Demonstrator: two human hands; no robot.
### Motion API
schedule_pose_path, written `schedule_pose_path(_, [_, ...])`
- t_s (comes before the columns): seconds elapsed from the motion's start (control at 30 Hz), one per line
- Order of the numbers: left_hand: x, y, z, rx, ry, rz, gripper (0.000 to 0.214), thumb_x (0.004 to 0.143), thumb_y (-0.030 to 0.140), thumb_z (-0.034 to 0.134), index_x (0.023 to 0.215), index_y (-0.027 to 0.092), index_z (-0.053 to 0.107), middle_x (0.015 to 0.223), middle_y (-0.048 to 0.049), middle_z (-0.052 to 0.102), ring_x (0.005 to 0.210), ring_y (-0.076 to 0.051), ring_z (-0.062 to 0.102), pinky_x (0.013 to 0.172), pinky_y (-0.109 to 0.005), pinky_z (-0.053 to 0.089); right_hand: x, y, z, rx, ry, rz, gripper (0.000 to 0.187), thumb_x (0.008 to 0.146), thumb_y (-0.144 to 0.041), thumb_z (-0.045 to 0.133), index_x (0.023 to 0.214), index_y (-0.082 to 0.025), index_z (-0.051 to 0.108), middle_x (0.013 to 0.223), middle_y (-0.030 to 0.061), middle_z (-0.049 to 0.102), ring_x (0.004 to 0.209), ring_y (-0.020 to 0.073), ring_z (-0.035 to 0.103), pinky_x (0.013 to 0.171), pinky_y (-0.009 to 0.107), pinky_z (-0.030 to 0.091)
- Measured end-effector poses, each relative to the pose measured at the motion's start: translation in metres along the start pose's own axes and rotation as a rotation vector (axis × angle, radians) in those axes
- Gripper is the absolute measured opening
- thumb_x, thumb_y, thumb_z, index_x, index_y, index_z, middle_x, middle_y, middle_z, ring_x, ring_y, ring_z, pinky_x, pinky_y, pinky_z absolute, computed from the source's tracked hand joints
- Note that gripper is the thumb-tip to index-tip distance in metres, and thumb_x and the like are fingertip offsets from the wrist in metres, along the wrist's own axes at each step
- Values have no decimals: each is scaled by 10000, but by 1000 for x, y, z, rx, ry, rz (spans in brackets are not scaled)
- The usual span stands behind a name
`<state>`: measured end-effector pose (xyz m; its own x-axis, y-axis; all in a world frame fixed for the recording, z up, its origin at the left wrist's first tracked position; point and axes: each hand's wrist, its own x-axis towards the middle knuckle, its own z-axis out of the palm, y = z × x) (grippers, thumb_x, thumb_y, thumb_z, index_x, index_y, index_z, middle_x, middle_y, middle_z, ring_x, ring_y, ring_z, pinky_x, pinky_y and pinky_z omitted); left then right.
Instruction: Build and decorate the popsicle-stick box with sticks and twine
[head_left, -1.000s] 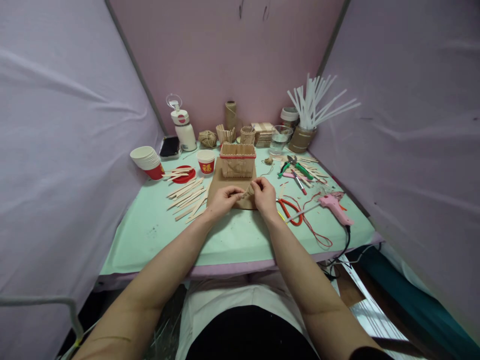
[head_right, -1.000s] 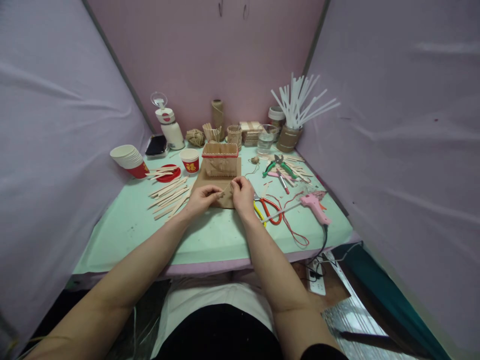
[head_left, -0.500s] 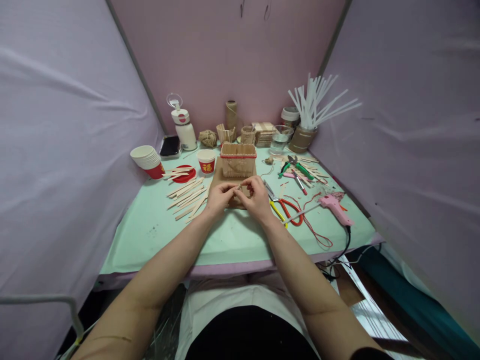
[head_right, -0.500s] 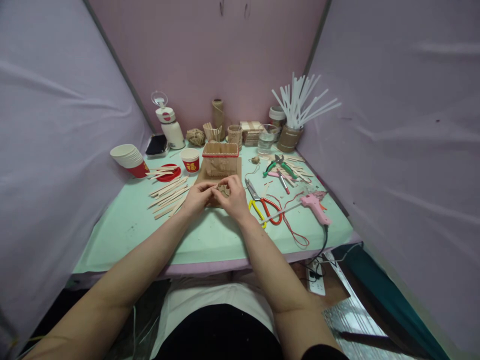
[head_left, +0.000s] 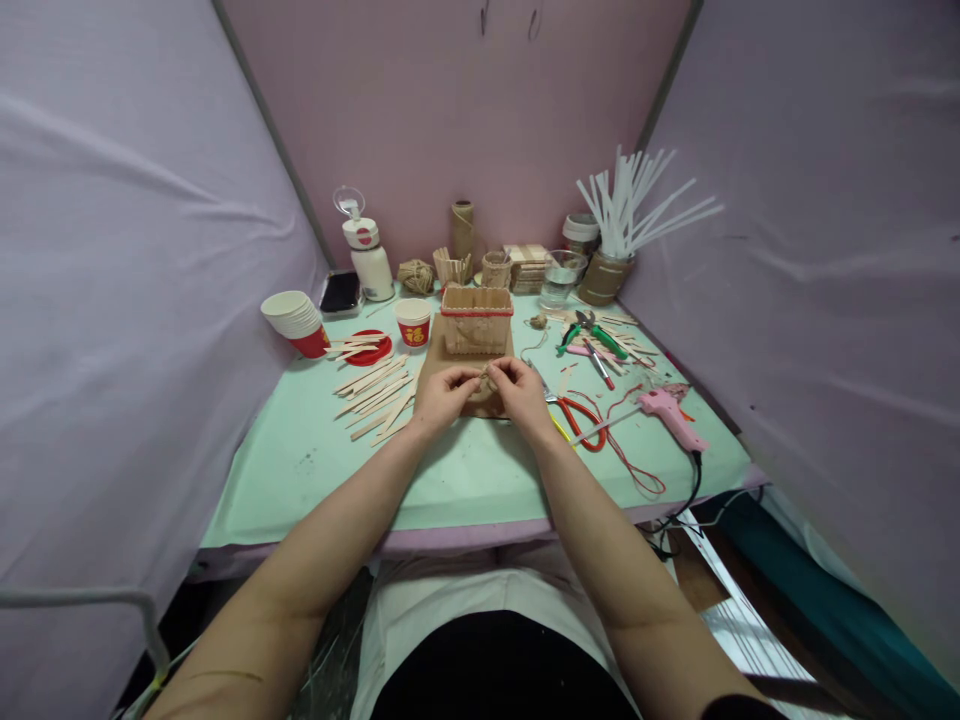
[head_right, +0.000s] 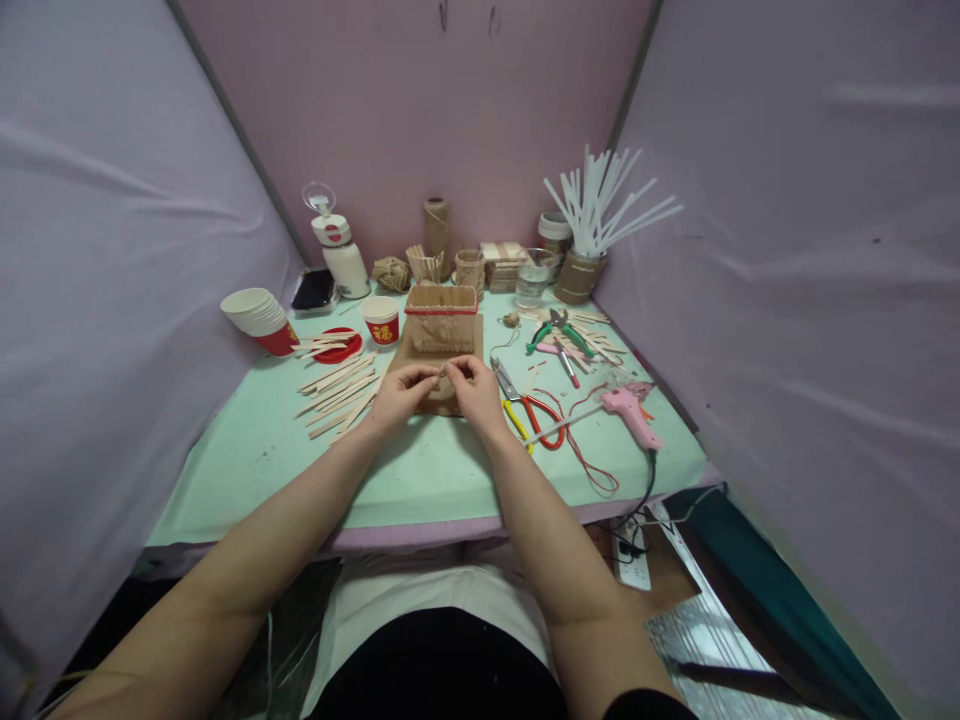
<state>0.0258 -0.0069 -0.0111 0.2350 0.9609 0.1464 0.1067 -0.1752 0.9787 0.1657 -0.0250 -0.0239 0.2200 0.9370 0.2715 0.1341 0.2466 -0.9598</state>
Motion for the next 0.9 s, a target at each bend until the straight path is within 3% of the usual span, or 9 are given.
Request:
schedule_pose_path(0.53, [0, -5, -1, 113, -65, 26, 167, 717, 282, 644, 800, 168, 734, 817, -57, 722, 756, -186, 626, 727, -298, 466, 1, -1, 1, 101, -2, 103, 211, 709, -398, 631, 791, -209, 582, 717, -4, 596, 674, 147, 536, 599, 261, 422])
schedule_pose_path(0.9, [0, -4, 2, 78, 7, 6, 266, 710, 419, 665, 742, 156, 684, 685, -23, 650, 655, -144, 556, 635, -263, 422, -1, -2, 2, 229, 44, 109, 299, 650, -355, 714, 867, -206, 571, 753, -11, 611, 682, 136, 567, 644, 272, 442])
